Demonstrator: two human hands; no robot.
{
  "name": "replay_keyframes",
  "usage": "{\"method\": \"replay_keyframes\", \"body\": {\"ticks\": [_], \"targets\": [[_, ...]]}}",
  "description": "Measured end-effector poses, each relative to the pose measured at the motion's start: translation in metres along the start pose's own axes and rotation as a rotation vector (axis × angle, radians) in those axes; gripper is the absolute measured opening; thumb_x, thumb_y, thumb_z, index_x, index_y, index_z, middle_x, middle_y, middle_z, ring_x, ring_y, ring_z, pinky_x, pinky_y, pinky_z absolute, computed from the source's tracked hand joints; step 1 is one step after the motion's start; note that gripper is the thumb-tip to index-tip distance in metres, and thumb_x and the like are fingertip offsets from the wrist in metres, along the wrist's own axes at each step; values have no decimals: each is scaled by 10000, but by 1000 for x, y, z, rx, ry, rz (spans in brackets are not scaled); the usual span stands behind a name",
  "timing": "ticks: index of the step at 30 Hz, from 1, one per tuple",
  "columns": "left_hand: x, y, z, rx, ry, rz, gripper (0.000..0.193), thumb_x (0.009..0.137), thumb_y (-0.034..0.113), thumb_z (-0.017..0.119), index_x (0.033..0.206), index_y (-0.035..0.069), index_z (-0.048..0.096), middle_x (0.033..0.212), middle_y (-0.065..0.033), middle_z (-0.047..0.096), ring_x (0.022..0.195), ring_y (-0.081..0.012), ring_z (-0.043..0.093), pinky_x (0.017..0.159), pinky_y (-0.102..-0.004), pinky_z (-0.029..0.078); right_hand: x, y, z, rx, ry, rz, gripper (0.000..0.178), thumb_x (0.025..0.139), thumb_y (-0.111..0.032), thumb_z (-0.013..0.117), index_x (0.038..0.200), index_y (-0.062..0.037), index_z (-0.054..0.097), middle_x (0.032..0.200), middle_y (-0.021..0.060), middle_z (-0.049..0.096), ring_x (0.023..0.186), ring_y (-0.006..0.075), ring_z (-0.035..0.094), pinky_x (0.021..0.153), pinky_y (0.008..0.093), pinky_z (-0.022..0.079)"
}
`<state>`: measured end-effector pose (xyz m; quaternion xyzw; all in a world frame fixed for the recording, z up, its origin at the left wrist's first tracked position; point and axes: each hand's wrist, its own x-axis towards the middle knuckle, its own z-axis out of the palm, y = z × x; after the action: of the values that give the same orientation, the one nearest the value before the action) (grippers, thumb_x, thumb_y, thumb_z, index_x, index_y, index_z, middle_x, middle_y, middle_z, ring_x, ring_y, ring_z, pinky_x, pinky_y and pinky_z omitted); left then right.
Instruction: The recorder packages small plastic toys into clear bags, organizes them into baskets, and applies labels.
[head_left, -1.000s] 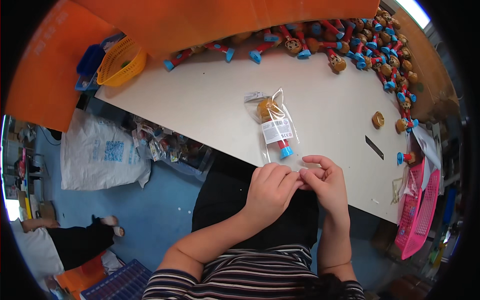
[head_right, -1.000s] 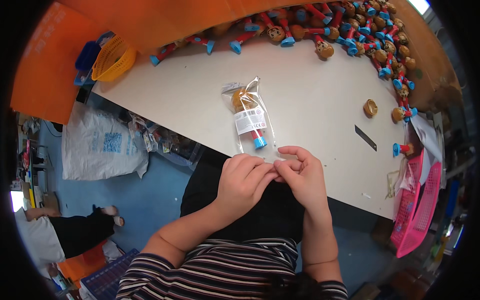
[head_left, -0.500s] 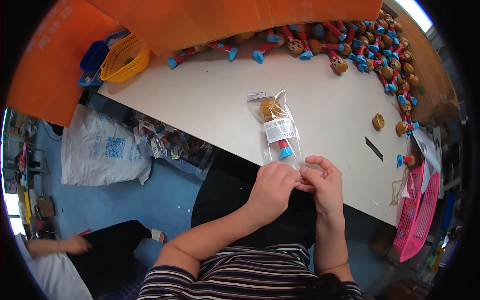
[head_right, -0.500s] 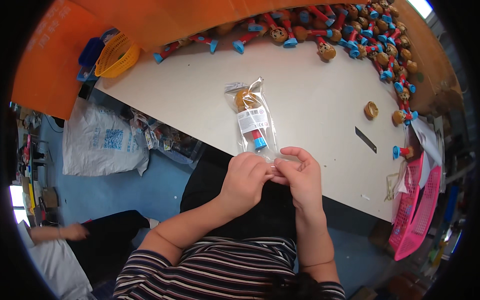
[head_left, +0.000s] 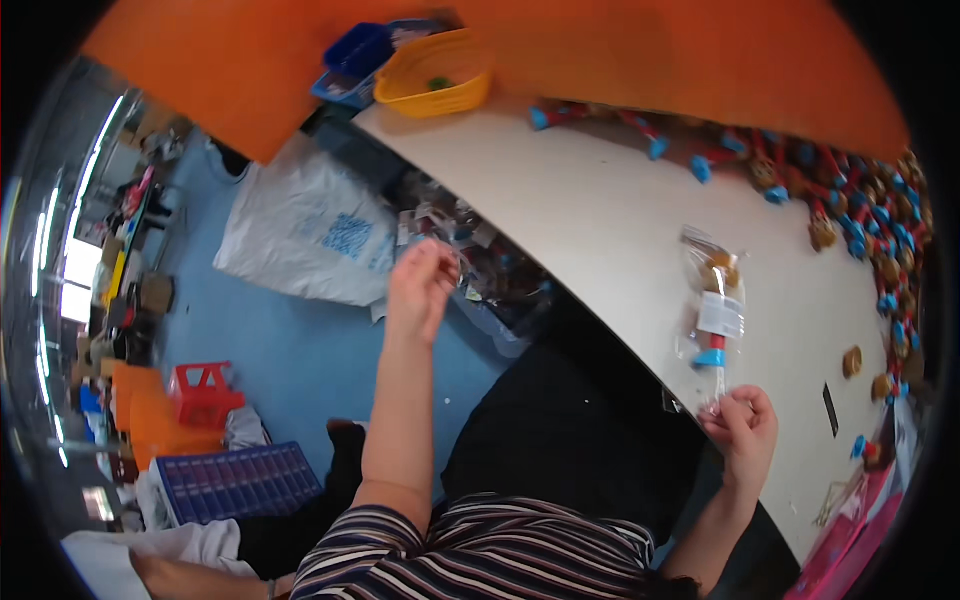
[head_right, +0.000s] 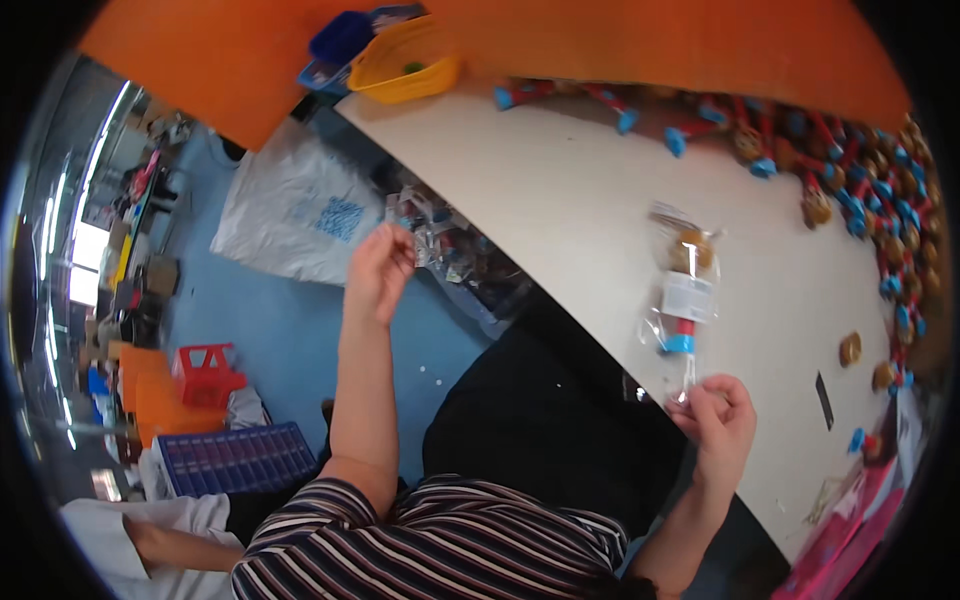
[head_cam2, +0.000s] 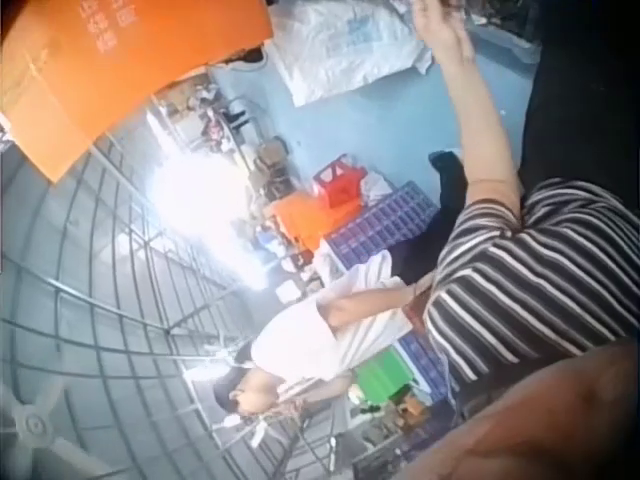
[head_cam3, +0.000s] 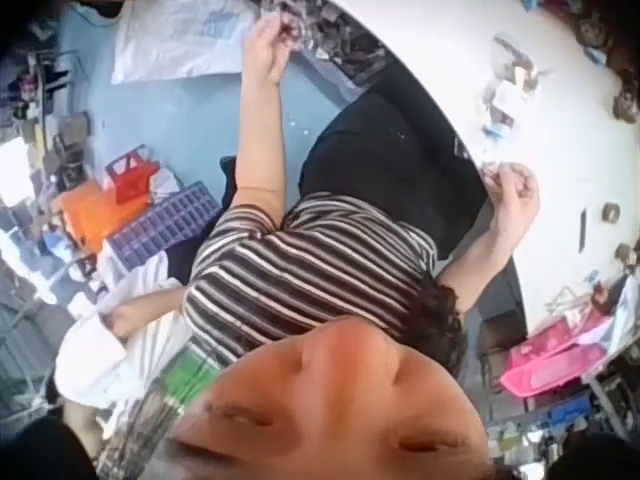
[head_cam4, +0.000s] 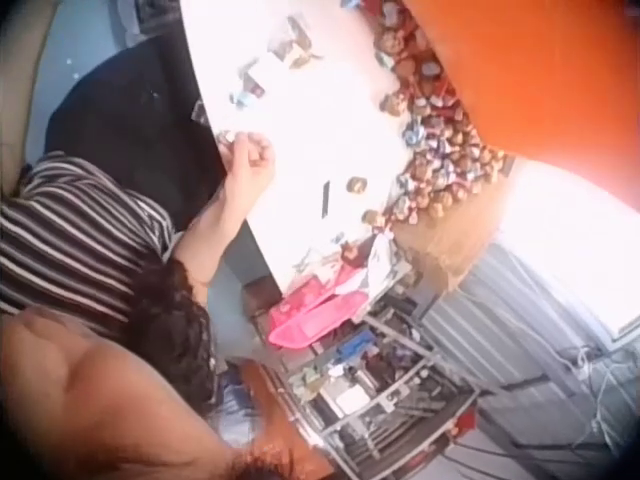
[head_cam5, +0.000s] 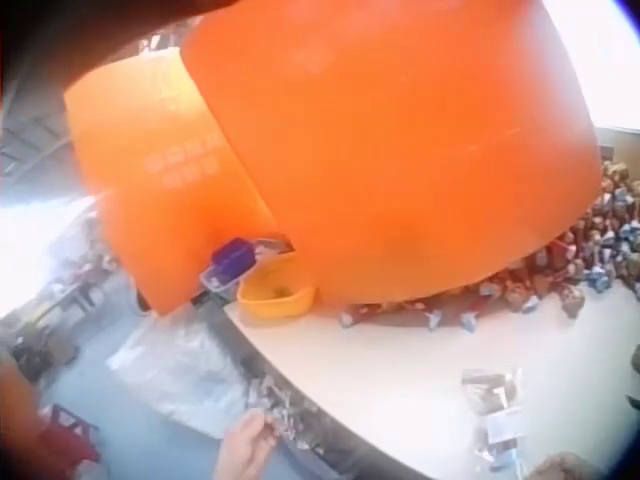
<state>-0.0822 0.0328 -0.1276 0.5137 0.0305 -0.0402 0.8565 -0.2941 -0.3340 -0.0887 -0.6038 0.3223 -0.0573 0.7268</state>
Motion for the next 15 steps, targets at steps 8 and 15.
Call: {"method": "replay_keyframes", "body": {"ticks": [8, 15], "targets": [[94, 15, -53, 209, 462, 301, 178, 951, 184, 597, 853, 36, 600, 736, -15, 598, 645, -82, 533, 605, -196, 430, 4, -5, 13, -39, 39, 53, 96, 902, -39, 596, 971, -24, 530, 766, 88, 669, 655, 138, 669, 574, 196, 545], [241, 104, 65, 623, 174, 599, 217, 906, 200, 635, 940, -14, 648, 826, -50, 652, 735, -113, 600, 620, -252, 467, -4, -2, 12, -29, 84, -35, 95, 900, -38, 598, 968, -22, 533, 771, 98, 669, 655, 146, 670, 581, 206, 549]]}}
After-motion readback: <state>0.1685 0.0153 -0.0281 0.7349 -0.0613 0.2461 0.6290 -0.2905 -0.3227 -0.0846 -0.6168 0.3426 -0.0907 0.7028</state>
